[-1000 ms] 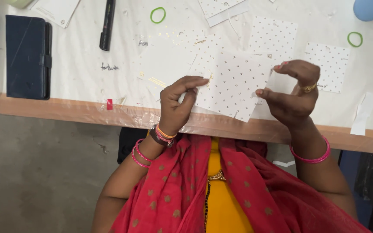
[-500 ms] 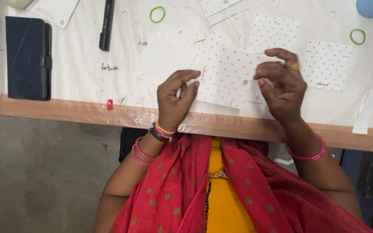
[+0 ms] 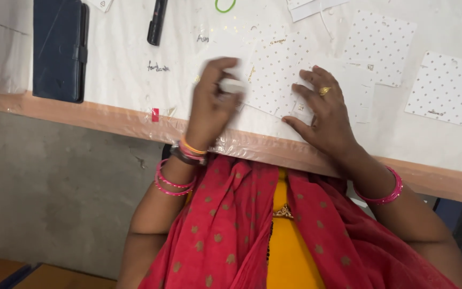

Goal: Folding, checking, and smoothing paper cards at a manufacturing workstation.

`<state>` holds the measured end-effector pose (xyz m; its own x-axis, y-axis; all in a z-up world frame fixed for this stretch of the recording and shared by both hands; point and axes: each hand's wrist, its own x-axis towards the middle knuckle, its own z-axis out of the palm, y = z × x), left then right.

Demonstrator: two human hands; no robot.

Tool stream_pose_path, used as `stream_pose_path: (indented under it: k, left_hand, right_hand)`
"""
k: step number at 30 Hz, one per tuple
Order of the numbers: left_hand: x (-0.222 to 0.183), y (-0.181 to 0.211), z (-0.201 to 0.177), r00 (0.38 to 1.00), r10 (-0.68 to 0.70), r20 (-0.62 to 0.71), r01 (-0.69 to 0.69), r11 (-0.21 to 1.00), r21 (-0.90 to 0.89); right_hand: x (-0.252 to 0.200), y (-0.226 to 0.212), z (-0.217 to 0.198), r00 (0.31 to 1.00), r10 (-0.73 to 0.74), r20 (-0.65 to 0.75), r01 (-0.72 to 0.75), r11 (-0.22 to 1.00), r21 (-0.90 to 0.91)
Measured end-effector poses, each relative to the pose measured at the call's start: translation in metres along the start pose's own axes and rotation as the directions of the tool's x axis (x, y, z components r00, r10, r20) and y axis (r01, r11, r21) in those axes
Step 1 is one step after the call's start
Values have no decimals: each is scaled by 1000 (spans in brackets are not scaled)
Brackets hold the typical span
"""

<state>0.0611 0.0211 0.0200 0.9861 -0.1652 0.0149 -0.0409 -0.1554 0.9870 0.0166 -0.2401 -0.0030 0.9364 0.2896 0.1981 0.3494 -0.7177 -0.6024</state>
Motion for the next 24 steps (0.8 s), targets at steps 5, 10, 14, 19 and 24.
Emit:
stream_pose_path:
  k: [5, 10, 14, 19, 24]
  left_hand:
    - [-5, -15, 44, 980, 118, 159, -132, 988, 83]
    - [0, -9, 57, 890, 408, 205, -446, 680, 583]
    - [6, -17, 59, 855, 453, 254, -500, 588, 636]
    - [-4, -17, 66, 835, 458, 306, -539, 563, 627]
    - [-4, -15, 66, 855, 452, 254, -505, 617, 603]
  right_hand:
    - [0, 5, 7, 999, 14, 45, -12, 998, -58]
    - [-1, 6, 6, 998, 21, 60, -18, 999, -51]
    - [-1, 7, 7, 997, 34, 67, -32, 999, -33]
    - [-3, 13, 12, 996, 42, 79, -35, 996, -80]
    - [-6, 12, 11, 994, 53, 94, -47, 997, -63]
